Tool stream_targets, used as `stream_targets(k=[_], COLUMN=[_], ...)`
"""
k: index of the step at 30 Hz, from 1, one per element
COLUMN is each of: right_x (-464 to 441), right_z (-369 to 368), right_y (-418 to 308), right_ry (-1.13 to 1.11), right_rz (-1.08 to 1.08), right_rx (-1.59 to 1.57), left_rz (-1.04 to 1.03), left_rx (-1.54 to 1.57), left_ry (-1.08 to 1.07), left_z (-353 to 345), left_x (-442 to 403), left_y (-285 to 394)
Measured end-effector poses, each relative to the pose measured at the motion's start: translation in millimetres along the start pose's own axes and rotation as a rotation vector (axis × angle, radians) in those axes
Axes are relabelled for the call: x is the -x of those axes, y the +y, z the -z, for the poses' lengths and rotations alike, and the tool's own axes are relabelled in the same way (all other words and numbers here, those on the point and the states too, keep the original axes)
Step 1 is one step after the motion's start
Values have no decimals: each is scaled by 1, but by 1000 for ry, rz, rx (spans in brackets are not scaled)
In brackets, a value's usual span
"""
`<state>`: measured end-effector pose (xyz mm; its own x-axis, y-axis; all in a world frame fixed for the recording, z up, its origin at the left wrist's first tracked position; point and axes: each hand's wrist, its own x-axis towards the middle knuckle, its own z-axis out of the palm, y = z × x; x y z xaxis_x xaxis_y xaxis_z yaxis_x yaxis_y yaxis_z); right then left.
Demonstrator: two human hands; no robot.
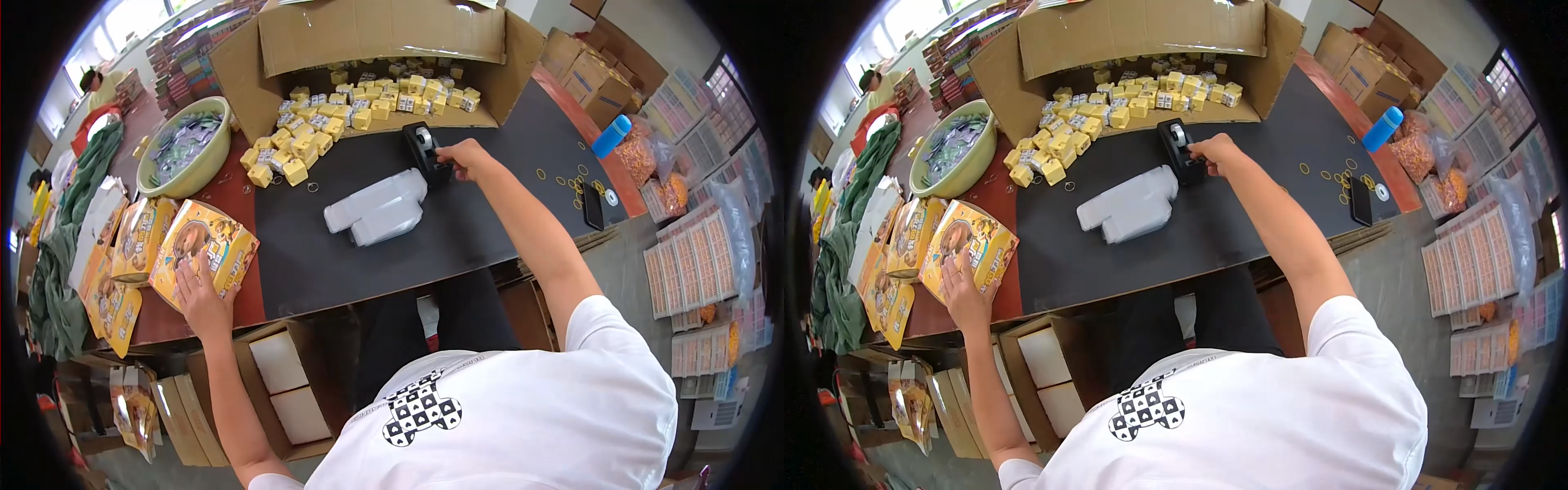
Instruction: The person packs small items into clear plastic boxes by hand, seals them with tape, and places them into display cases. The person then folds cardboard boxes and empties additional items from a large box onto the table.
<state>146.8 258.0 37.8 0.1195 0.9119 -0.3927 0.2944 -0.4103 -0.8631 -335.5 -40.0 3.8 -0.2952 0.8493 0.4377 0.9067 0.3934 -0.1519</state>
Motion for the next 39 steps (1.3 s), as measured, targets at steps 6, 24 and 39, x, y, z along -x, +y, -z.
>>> stream_targets(k=[6,24,39], right_x=[-12,22,-4], right_z=[0,-5,-4], right_y=[10,76,70], right_ry=[-81,-72,-141], right_rz=[-72,118,215], right_rx=[-81,-504,-141], left_rz=[-3,-9,-14], left_rx=[-17,-54,-44], left_ry=[-3,-12,-1], left_z=[0,-1,-3], left_x=[0,0,-1], left_y=[1,1,-2])
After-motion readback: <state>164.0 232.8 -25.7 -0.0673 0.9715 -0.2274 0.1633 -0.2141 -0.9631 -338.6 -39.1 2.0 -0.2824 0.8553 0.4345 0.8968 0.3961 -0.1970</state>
